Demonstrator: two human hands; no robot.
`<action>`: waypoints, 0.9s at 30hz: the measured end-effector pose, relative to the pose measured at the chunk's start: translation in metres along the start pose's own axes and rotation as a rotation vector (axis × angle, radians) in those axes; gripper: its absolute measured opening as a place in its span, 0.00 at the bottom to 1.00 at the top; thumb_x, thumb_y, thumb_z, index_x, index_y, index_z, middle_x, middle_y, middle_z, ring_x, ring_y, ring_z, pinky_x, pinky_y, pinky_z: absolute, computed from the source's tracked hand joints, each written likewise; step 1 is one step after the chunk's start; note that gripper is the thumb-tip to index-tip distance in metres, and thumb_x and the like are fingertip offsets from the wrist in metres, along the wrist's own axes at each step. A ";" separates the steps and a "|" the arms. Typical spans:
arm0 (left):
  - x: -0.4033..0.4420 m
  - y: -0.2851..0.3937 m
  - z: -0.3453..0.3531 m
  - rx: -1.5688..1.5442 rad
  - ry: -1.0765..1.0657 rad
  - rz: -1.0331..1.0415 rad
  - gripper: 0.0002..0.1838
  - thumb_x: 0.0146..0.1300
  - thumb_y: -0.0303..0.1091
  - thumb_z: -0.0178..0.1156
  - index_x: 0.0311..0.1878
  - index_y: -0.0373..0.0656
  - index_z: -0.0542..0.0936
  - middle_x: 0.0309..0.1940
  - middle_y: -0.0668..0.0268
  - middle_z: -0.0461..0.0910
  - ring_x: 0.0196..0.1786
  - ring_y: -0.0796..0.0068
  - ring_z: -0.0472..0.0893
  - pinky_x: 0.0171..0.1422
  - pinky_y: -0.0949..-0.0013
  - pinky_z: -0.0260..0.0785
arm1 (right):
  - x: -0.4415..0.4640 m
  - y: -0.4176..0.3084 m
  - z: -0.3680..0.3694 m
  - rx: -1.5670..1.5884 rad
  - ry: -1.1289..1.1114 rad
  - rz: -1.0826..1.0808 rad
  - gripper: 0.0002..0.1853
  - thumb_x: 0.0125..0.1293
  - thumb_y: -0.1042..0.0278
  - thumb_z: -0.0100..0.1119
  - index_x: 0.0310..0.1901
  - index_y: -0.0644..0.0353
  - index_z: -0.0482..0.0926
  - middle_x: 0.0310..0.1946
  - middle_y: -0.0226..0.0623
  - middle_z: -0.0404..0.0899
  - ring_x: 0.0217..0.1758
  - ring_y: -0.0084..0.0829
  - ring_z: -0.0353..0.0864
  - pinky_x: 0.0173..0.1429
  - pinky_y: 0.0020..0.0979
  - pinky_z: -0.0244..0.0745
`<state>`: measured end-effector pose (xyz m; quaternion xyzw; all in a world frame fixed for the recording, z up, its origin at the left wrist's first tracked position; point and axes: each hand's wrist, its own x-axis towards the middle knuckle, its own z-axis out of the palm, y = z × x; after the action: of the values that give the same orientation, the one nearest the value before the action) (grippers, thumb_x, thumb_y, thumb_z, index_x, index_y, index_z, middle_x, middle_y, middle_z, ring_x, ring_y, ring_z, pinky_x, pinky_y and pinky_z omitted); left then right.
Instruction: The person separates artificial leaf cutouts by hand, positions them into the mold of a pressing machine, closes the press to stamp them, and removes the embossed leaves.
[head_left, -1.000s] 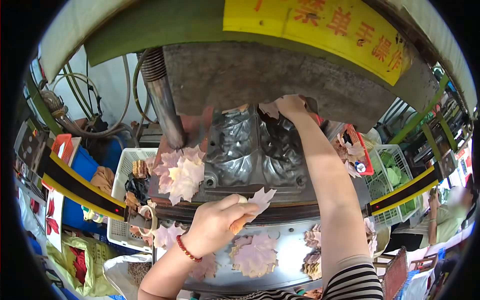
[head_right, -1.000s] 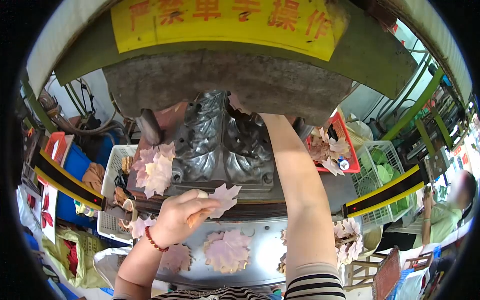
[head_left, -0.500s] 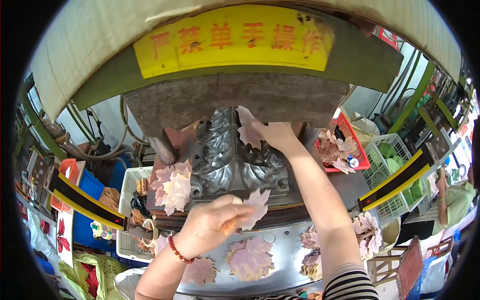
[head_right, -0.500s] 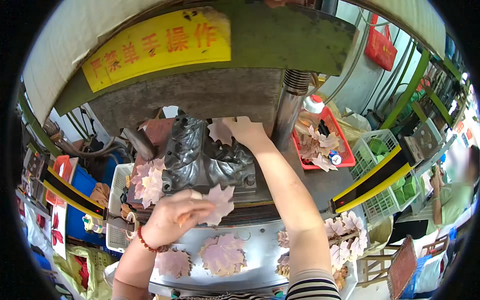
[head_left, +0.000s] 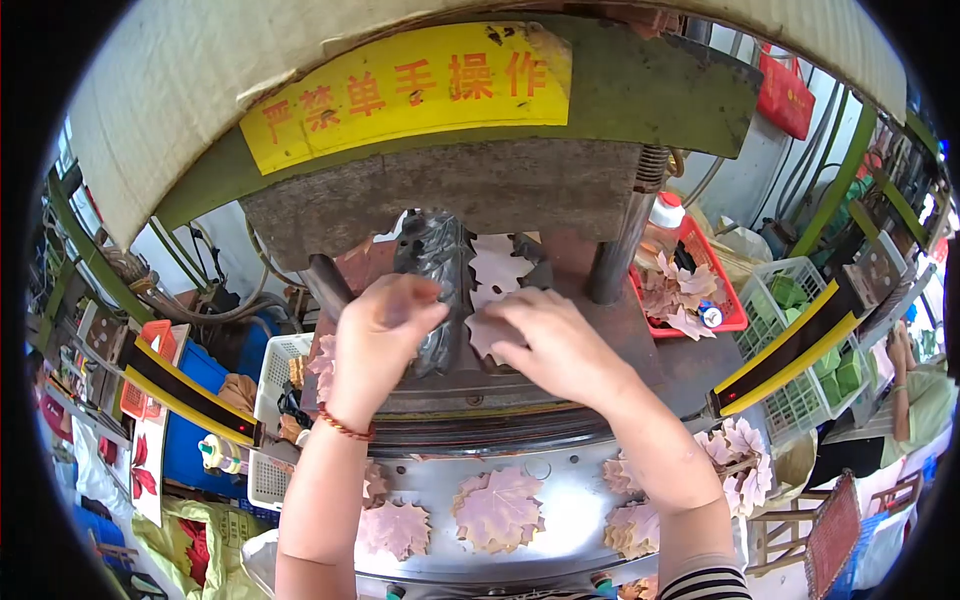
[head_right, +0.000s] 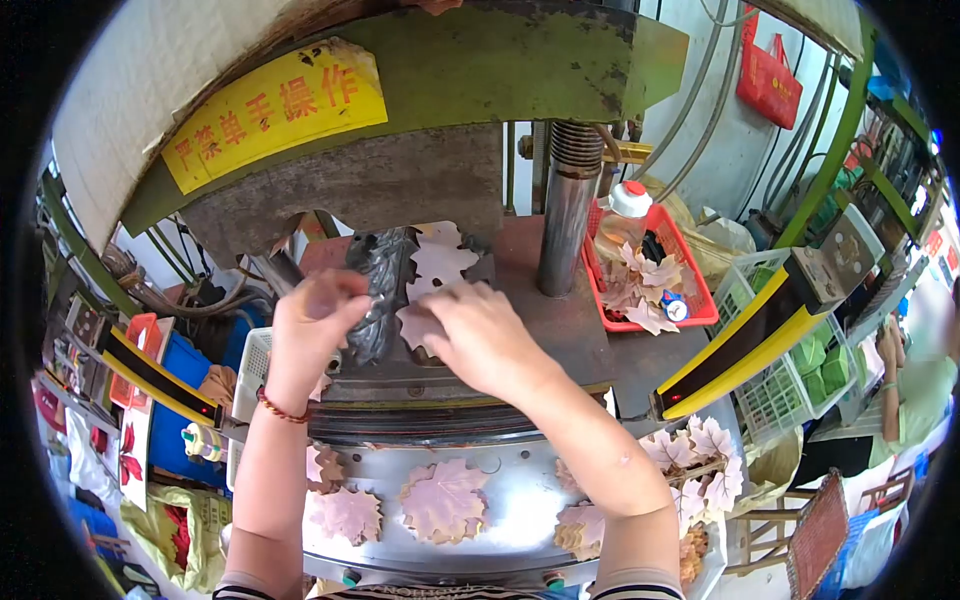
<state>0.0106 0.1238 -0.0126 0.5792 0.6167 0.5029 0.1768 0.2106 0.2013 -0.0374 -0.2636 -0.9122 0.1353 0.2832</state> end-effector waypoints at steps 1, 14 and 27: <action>-0.006 0.010 -0.006 -0.180 0.009 -0.240 0.08 0.57 0.29 0.67 0.39 0.39 0.81 0.35 0.68 0.80 0.26 0.85 0.74 0.29 0.79 0.66 | 0.001 -0.001 0.005 0.079 -0.025 0.039 0.18 0.58 0.68 0.62 0.51 0.62 0.76 0.49 0.48 0.77 0.55 0.48 0.74 0.62 0.43 0.67; -0.049 -0.019 -0.021 -1.519 -0.051 -0.539 0.14 0.66 0.31 0.55 0.54 0.46 0.71 0.42 0.61 0.77 0.50 0.59 0.78 0.59 0.50 0.74 | -0.005 0.008 0.017 0.165 0.019 0.089 0.12 0.61 0.78 0.57 0.47 0.64 0.77 0.46 0.43 0.80 0.51 0.47 0.78 0.54 0.38 0.74; -0.030 -0.037 -0.039 -1.081 -0.117 -0.388 0.20 0.70 0.33 0.55 0.62 0.37 0.68 0.42 0.54 0.81 0.35 0.65 0.82 0.39 0.66 0.77 | 0.120 0.086 0.033 -0.379 0.201 0.306 0.23 0.65 0.51 0.51 0.59 0.50 0.75 0.60 0.40 0.74 0.64 0.38 0.70 0.67 0.38 0.63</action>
<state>-0.0326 0.0875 -0.0377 0.3096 0.3562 0.6721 0.5706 0.1412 0.3358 -0.0445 -0.4589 -0.8381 -0.0237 0.2940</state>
